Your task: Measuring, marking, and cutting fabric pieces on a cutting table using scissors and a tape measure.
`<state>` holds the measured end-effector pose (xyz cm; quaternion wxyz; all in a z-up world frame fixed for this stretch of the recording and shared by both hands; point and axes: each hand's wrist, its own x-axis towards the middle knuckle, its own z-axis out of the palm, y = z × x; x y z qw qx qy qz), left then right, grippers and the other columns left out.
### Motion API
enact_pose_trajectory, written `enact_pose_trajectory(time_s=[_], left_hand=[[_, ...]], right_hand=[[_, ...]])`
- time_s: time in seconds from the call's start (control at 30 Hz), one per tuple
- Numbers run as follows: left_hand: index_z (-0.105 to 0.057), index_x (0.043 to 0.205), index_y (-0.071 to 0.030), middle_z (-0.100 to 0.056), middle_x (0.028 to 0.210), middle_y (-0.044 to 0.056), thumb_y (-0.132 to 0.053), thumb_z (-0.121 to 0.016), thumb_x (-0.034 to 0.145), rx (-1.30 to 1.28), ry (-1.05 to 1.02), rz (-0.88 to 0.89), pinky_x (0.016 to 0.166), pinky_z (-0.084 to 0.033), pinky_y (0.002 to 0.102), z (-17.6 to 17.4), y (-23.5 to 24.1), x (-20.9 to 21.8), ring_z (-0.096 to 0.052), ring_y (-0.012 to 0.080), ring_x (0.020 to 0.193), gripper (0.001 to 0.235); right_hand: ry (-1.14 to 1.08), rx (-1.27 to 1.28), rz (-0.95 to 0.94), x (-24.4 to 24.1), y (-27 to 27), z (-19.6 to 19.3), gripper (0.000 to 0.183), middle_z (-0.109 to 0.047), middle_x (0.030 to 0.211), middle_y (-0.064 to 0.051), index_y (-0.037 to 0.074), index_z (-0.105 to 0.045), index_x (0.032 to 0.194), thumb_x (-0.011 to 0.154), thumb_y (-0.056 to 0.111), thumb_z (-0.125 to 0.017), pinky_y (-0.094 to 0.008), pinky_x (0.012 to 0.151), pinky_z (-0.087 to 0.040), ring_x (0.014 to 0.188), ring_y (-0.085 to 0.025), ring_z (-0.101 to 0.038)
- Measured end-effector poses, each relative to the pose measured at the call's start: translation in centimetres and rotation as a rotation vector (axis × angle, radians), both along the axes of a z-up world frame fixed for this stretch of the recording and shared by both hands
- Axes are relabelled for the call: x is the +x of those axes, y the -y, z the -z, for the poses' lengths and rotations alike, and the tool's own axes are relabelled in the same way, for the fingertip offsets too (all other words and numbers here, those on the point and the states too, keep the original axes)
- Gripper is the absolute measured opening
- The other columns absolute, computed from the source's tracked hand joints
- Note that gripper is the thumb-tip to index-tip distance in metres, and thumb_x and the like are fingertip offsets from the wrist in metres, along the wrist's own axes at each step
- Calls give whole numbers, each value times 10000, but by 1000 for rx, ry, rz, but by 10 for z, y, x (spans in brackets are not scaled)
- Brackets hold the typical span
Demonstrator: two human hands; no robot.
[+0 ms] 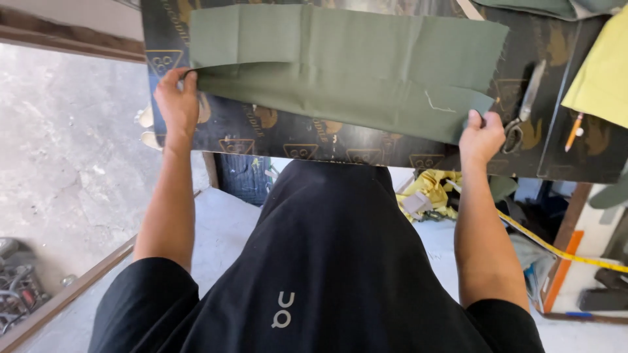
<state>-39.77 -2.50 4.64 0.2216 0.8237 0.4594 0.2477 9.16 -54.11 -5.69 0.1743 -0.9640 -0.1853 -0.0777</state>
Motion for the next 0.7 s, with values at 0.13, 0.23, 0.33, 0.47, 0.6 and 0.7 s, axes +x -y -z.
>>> enact_pose_trajectory(time_s=[0.13, 0.23, 0.33, 0.47, 0.6, 0.7], left_hand=[[-775, 1070, -79, -716, 944, 2, -115, -684, 1011, -662, 671, -83, 854, -468, 221, -44, 0, 1, -606, 100, 915, 115], [-725, 1141, -3, -730, 1017, 93, -247, -668, 1043, -379, 64, 28, 833, -501, 376, -7, -27, -30, -642, 204, 948, 269], [-730, 1052, -17, -709, 817, 189, -228, -659, 1065, -267, -336, 184, 604, -448, 510, 24, -15, -45, -620, 395, 700, 223], [-724, 1056, -29, -757, 941, 125, -323, -682, 1028, -320, -146, -16, 744, -489, 425, 2, 11, -50, -681, 294, 866, 299], [-708, 1008, -2, -706, 870, 161, -149, -738, 1035, -244, -43, 18, 738, -498, 430, 40, 6, -76, -669, 321, 825, 152], [-731, 1045, 6, -698, 860, 209, -104, -797, 1038, -152, -54, 45, 777, -504, 472, 73, 5, -94, -684, 403, 836, 129]], right_hand=[[-158, 42, -10, -10, 1, -17, 296, -661, 777, -106, 54, -591, 928, 1098, 260, -720, -511, 647, -468, 685, -338, -572], [-135, 25, -3, -4, -3, -14, 258, -735, 812, -115, 46, -661, 996, 1065, 278, -748, -509, 656, -493, 702, -357, -630], [-177, 63, -2, -4, -5, -18, 306, -749, 885, -101, 45, -706, 1030, 1071, 346, -735, -473, 707, -524, 775, -312, -681], [-321, 171, 18, -17, -1, -45, 268, -693, 886, -25, 87, -724, 1068, 1070, 355, -720, -383, 714, -515, 759, -187, -617], [-194, 207, -42, -8, 17, -5, 146, -742, 869, -114, 71, -784, 1018, 974, 203, -825, -394, 742, -556, 804, -289, -693], [-53, 227, -81, -12, 25, -3, 137, -740, 836, -183, 67, -798, 966, 902, 155, -881, -444, 759, -562, 828, -400, -723]])
